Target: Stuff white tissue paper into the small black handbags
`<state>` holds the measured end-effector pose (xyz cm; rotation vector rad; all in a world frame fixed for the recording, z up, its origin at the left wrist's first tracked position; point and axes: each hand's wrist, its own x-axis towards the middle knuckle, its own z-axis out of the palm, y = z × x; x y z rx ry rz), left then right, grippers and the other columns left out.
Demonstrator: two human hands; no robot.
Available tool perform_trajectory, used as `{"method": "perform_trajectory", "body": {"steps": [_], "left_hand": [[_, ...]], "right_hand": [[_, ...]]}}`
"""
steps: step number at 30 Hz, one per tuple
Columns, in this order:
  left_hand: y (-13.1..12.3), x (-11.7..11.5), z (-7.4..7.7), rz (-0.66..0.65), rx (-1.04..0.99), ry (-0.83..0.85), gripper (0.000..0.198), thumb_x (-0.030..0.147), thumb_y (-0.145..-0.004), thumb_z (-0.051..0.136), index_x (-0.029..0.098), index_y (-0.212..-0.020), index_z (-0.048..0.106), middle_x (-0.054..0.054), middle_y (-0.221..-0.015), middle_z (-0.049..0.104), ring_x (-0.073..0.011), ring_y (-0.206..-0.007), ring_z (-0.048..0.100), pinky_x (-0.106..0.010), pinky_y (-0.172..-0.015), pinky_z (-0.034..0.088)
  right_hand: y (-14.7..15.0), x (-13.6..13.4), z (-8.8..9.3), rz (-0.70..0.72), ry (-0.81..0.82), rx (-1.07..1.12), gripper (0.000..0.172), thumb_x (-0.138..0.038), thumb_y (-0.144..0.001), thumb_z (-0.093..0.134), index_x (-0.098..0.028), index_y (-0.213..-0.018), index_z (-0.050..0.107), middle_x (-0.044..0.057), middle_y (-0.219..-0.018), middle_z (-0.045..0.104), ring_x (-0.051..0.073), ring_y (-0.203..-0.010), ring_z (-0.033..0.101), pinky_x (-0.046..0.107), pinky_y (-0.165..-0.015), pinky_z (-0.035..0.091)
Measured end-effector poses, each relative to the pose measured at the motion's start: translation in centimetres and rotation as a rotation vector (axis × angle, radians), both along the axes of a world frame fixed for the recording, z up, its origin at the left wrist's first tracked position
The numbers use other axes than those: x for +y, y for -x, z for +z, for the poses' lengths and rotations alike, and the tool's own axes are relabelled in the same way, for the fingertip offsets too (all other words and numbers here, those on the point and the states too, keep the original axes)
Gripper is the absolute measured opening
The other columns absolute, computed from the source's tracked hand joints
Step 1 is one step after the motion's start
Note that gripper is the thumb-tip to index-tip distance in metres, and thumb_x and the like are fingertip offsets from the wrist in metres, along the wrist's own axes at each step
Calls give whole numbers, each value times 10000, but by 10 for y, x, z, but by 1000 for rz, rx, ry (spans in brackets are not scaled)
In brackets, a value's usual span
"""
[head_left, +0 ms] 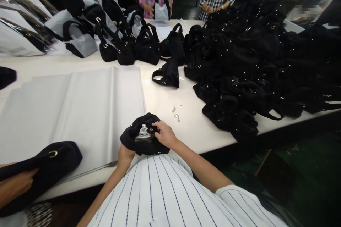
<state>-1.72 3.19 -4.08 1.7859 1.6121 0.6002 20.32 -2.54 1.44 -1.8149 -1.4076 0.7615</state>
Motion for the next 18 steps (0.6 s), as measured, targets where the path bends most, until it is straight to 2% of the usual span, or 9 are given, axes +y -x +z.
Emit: {"method": "perform_trajectory", "body": {"steps": [2, 4, 6, 8, 9, 11, 14, 18], "left_hand": [[0, -6, 1, -39, 97, -69, 288, 318, -719, 634, 197, -976, 589, -38, -745, 646, -251, -690, 637, -335, -574, 488], [-4, -12, 8, -138, 142, -255, 207, 312, -778, 596, 182, -939, 602, -52, -768, 639, -262, -733, 643, -376, -637, 514], [-14, -14, 18, -342, 96, -447, 198, 291, -841, 542, 173, -982, 615, -86, -923, 656, -280, -901, 644, -426, -789, 526], [-26, -12, 25, -548, 33, -549, 299, 237, -884, 488, 180, -1166, 570, -112, -1169, 615, -279, -1119, 577, -450, -953, 480], [-31, -10, 27, -620, 22, -568, 369, 209, -895, 466, 188, -1260, 516, -117, -1266, 570, -274, -1200, 527, -456, -1008, 451], [-40, -5, 27, -678, 41, -580, 467, 170, -907, 431, 201, -1373, 416, -119, -1363, 506, -272, -1287, 452, -475, -1062, 410], [-48, 1, 19, -719, 70, -544, 504, 143, -916, 389, 216, -1414, 370, -105, -1407, 472, -270, -1343, 387, -494, -1092, 385], [-57, 12, 2, -822, 80, -490, 485, 141, -922, 344, 180, -1404, 378, -137, -1403, 466, -272, -1355, 373, -501, -1097, 383]], "right_hand": [[3, -5, -5, -37, -2, -72, 427, -142, -746, 593, -267, -1154, 586, -18, -932, 565, 121, -771, 553, 252, -747, 452], [4, -6, -5, -47, -7, -159, 390, -250, -758, 643, -276, -1144, 590, -15, -952, 575, 138, -819, 563, 259, -736, 453], [5, -5, 0, -70, -24, -252, 338, -391, -774, 662, -263, -1082, 603, -4, -953, 580, 159, -865, 560, 269, -718, 451], [7, -2, 3, -100, -38, -353, 304, -486, -821, 613, -240, -998, 604, 17, -942, 585, 178, -892, 545, 281, -699, 445], [8, 0, 3, -112, -38, -403, 280, -491, -855, 575, -232, -959, 600, 27, -935, 589, 184, -891, 536, 284, -686, 438], [8, 5, 1, -120, -39, -488, 210, -419, -915, 515, -224, -902, 590, 40, -926, 599, 188, -883, 522, 286, -662, 423], [2, 12, -7, -101, -89, -541, 197, -303, -952, 464, -207, -826, 580, 45, -895, 611, 187, -866, 510, 291, -675, 413], [-8, 17, -9, -53, -231, -438, 246, -249, -962, 444, -184, -784, 602, 40, -829, 611, 165, -831, 517, 286, -778, 419]]}}
